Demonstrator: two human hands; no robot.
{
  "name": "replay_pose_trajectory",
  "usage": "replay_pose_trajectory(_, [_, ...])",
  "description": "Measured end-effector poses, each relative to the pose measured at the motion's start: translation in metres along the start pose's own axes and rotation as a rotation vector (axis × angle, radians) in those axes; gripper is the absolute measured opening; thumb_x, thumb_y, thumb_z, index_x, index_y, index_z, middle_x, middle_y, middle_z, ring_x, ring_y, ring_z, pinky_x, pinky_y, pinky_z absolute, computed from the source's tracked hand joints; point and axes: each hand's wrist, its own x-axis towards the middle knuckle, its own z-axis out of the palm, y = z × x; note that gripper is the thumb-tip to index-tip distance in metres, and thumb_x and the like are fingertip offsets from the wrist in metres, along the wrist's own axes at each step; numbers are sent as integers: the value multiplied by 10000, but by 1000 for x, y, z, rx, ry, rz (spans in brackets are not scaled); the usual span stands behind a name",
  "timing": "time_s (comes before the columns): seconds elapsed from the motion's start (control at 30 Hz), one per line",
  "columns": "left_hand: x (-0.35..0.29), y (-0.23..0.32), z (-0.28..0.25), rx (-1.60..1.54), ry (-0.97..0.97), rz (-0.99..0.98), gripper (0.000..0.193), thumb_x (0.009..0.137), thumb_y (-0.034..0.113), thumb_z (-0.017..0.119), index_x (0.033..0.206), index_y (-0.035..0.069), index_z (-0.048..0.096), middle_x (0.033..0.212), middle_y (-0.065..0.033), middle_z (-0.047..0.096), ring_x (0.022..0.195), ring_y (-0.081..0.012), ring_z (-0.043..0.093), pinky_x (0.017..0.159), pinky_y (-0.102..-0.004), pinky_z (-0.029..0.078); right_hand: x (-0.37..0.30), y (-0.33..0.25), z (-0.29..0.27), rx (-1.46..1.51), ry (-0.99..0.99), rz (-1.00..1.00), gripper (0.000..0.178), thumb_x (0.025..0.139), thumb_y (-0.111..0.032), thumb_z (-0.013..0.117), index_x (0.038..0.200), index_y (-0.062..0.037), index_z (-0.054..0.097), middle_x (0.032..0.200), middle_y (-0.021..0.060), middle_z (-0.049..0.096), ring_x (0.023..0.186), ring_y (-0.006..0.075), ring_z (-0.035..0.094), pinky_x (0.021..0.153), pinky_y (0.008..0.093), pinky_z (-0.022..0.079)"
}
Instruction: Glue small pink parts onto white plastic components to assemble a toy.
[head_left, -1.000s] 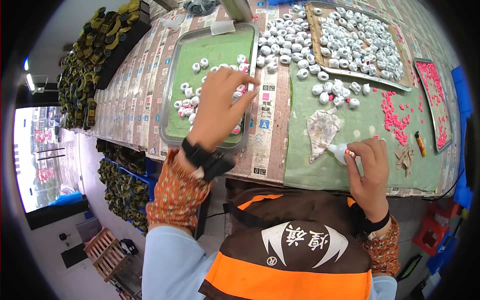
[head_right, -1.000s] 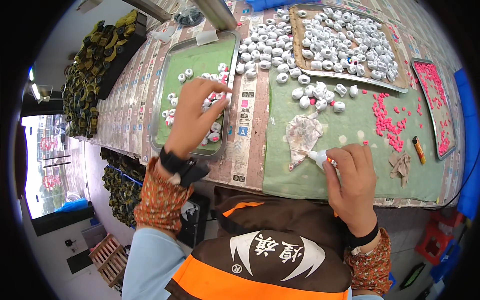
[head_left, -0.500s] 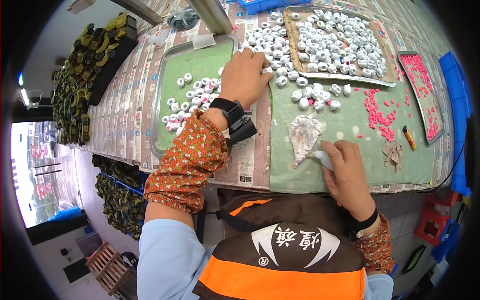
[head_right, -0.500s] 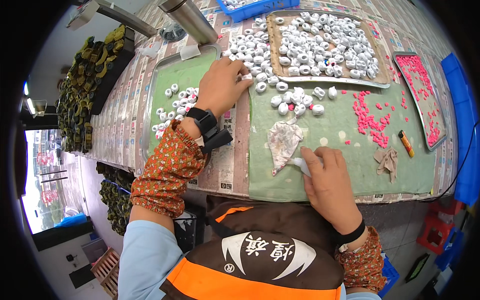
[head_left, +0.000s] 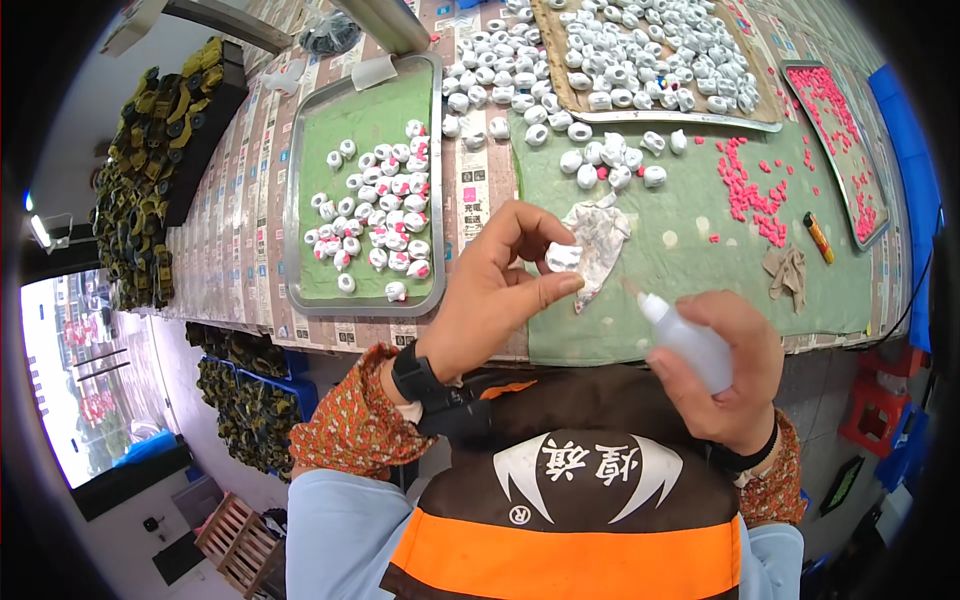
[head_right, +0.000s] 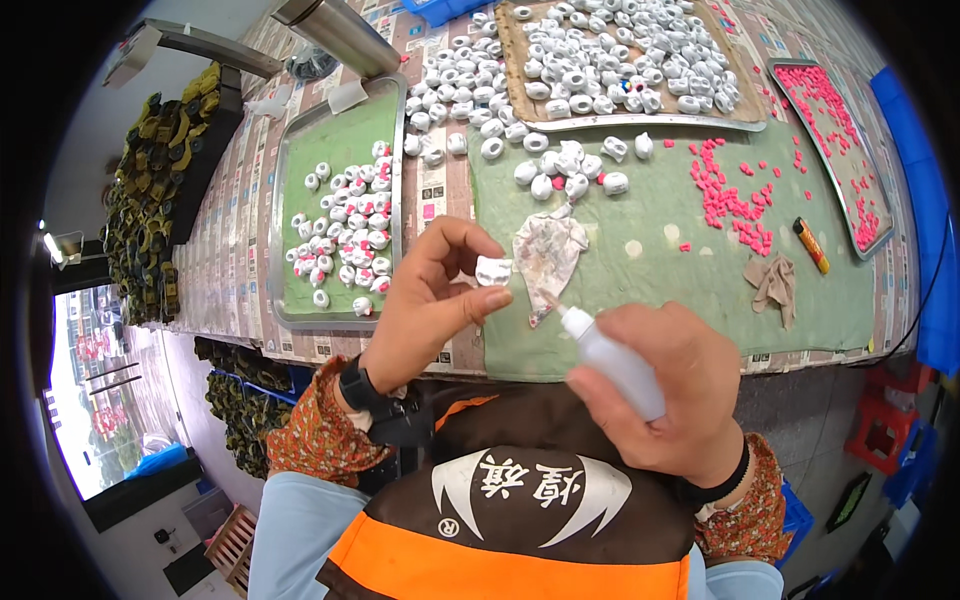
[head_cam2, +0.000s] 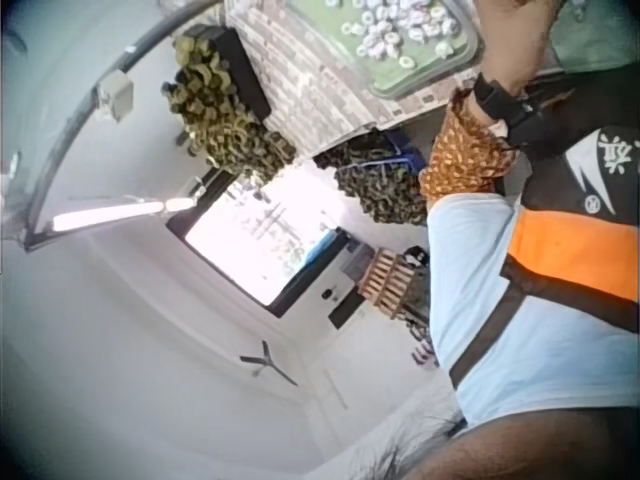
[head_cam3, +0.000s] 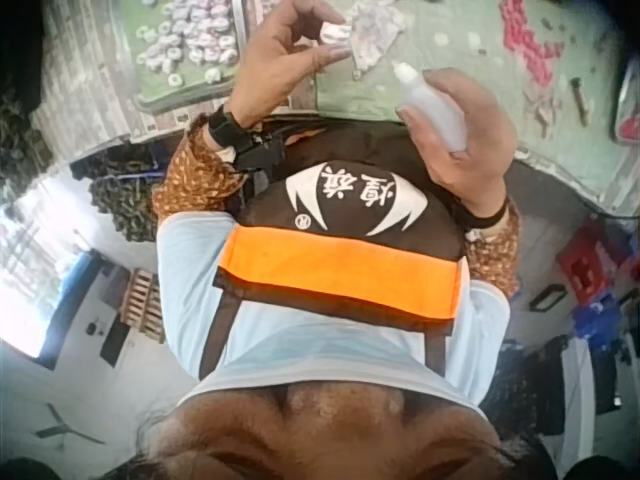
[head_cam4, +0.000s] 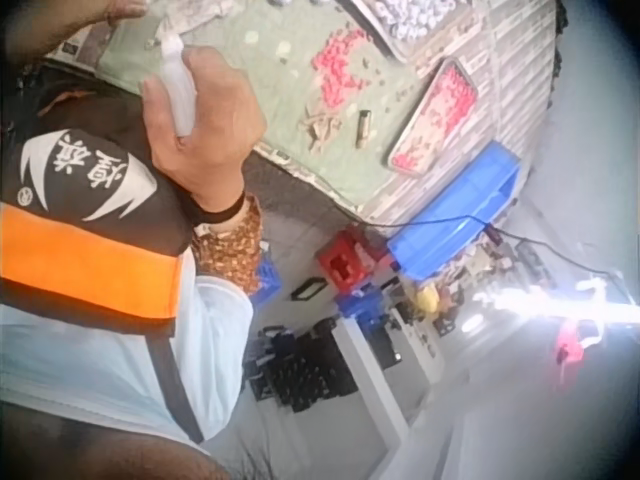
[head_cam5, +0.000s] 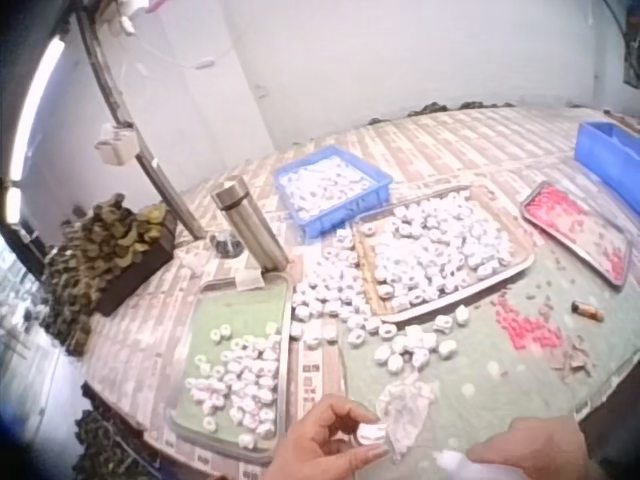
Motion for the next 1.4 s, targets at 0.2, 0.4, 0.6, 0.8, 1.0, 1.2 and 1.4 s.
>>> replay_pose_trajectory(0.2, [-20,-10,16,-114,17,-36,378,908,-3,747,1217,64,540,1111,6,522,996,-35,521,749,-186,501,-3,-8,5,-127,-55,-64,424,737,-93,868,1108,-39,669,752,92,612,563,275,566,500,387,428])
replay_pose_trajectory(0.4, [-28,-19,21,-149,28,-48,369,902,55,777,1209,51,573,1099,-10,543,971,-66,517,720,-186,500,-5,-10,9,-159,-84,-81,415,744,-82,860,1107,-28,666,713,88,581,561,275,562,499,389,424])
replay_pose_trajectory(0.6, [-29,-20,23,-161,13,-67,363,899,33,769,1210,50,583,1094,-3,549,956,-64,514,717,-188,503,-7,-8,13,-174,-101,-70,409,744,-72,857,1102,-22,665,719,95,594,581,283,582,510,391,440])
replay_pose_trajectory(0.8, [-31,-27,19,-238,2,-135,365,934,37,724,1262,38,561,1058,-12,572,930,-58,561,713,-210,530,-12,-3,6,-47,-48,54,353,815,-66,828,1113,-4,650,837,112,685,702,271,680,620,350,528])
replay_pose_trajectory(1.0, [-31,-29,16,-327,-4,-202,355,970,50,676,1303,53,551,1037,-38,640,907,-106,638,726,-245,561,-8,16,15,172,39,506,263,912,-155,777,1092,-6,656,933,105,717,800,136,678,717,287,526])
replay_pose_trajectory(1.2, [-31,-33,15,-271,19,-190,365,986,56,645,1337,73,545,1036,-41,637,909,-101,636,739,-248,575,-17,49,32,-48,-24,453,233,934,-136,726,1117,-15,648,956,129,666,773,213,659,676,318,504])
replay_pose_trajectory(1.4, [-30,-33,12,-269,35,-238,425,1020,125,618,1430,68,519,1099,-60,633,945,-94,613,786,-265,602,-13,67,-5,-380,75,383,126,905,-12,656,1029,-31,643,921,138,598,771,308,624,665,381,497])
